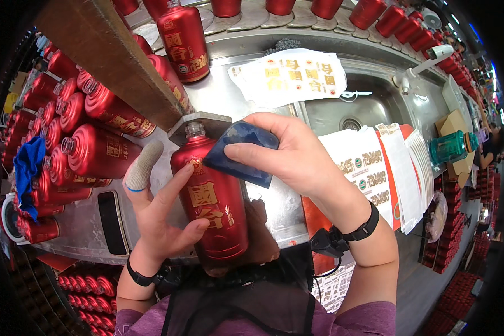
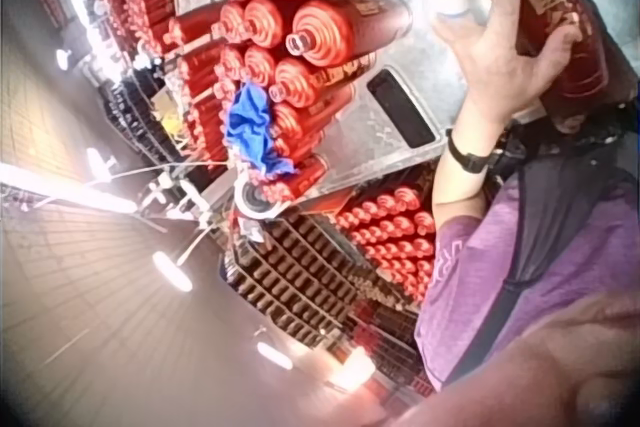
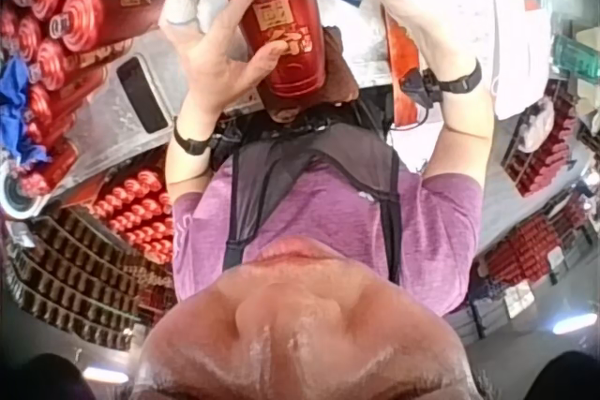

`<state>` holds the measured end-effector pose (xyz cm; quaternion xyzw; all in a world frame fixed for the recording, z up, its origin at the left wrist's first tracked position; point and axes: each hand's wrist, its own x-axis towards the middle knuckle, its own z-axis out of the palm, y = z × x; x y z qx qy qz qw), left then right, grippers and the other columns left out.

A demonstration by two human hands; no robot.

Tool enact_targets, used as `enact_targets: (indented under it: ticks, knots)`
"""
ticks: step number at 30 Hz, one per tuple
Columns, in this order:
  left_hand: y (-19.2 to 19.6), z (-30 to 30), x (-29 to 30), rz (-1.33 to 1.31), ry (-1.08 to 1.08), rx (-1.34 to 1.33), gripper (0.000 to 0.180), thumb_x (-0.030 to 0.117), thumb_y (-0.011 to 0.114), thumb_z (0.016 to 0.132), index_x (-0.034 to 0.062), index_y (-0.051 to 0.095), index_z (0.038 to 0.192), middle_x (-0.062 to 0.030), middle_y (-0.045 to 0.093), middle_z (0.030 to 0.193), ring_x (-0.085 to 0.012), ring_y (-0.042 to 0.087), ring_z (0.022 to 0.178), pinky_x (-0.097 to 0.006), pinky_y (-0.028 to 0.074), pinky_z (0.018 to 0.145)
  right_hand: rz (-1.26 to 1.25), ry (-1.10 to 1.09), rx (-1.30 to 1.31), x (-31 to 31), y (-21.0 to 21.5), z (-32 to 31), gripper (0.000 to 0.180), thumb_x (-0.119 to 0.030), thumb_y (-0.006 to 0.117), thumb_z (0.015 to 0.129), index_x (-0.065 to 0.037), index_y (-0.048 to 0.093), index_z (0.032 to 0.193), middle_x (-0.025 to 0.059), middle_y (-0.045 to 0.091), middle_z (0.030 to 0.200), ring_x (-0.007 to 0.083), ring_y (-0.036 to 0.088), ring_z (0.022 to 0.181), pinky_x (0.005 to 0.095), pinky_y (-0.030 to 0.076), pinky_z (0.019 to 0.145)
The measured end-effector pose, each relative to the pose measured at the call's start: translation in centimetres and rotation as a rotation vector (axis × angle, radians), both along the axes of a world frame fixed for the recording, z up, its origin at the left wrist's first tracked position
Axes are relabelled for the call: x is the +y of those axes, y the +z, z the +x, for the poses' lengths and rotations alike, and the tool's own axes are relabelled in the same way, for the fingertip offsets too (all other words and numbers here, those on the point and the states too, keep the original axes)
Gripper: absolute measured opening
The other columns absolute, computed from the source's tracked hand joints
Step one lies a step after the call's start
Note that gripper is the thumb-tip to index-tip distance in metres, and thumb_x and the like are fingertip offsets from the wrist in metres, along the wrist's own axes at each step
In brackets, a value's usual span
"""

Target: The recorder is cleaning red liquor bottles and applying decorative labels at a factory production line.

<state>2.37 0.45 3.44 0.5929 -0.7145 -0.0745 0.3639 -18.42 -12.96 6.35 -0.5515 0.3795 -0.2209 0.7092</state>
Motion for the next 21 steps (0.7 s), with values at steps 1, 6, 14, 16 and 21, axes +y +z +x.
enact_targets:
  ticks: [1, 6, 14, 16, 21]
  knots:
    - [0.04, 0.06, -0.07, -0.007, -0.004, -0.024, 0.061, 0.048, 0.079, 0.075, 0.0138, 0.070, 0.124, -0.0213, 0.047, 0.142, -0.0380, 0.040, 0.129, -0.048, 0.029, 0.110, -0.010, 0.009, 0.003, -0.03, -0.02, 0.01, 0.023, -0.013, 0.072, 0.090, 0.000, 0.068, 0.108, 0.0015, 0.070, 0.093, 0.0048, 0.063, 0.083, 0.0211, 0.051, 0.074]
    - [0.26, 0.07, -0.55, -0.010, -0.031, -0.065, 0.061, 0.051, 0.078, 0.076, 0.0153, 0.070, 0.125, -0.0210, 0.047, 0.143, -0.0384, 0.040, 0.131, -0.049, 0.029, 0.110, 0.031, 0.019, -0.053, -0.14, -0.34, 0.27, 0.022, -0.012, 0.071, 0.090, 0.000, 0.068, 0.108, 0.0025, 0.071, 0.095, 0.0054, 0.063, 0.085, 0.0214, 0.051, 0.077]
    - [0.38, 0.31, -0.81, -0.008, -0.046, -0.101, 0.060, 0.050, 0.077, 0.075, 0.0182, 0.070, 0.125, -0.0214, 0.045, 0.145, -0.0398, 0.040, 0.132, -0.049, 0.028, 0.111, 0.057, 0.024, -0.082, -0.05, -0.63, 0.16, 0.021, -0.011, 0.070, 0.090, 0.000, 0.068, 0.108, 0.0031, 0.071, 0.096, 0.0061, 0.064, 0.086, 0.0216, 0.052, 0.078]
    - [0.41, 0.23, -0.79, -0.003, -0.043, -0.096, 0.060, 0.049, 0.078, 0.075, 0.0185, 0.070, 0.126, -0.0213, 0.045, 0.145, -0.0399, 0.039, 0.133, -0.049, 0.028, 0.111, 0.058, 0.020, -0.088, -0.03, -0.61, 0.17, 0.021, -0.012, 0.070, 0.091, -0.001, 0.068, 0.109, 0.0033, 0.071, 0.097, 0.0064, 0.064, 0.087, 0.0216, 0.052, 0.079]
    - [0.46, 0.25, -0.75, 0.008, -0.041, -0.098, 0.060, 0.048, 0.078, 0.075, 0.0191, 0.069, 0.126, -0.0216, 0.044, 0.145, -0.0401, 0.039, 0.133, -0.049, 0.028, 0.111, 0.057, 0.022, -0.091, -0.01, -0.63, 0.16, 0.022, -0.012, 0.070, 0.091, -0.001, 0.068, 0.109, 0.0033, 0.071, 0.096, 0.0067, 0.065, 0.087, 0.0217, 0.052, 0.079]
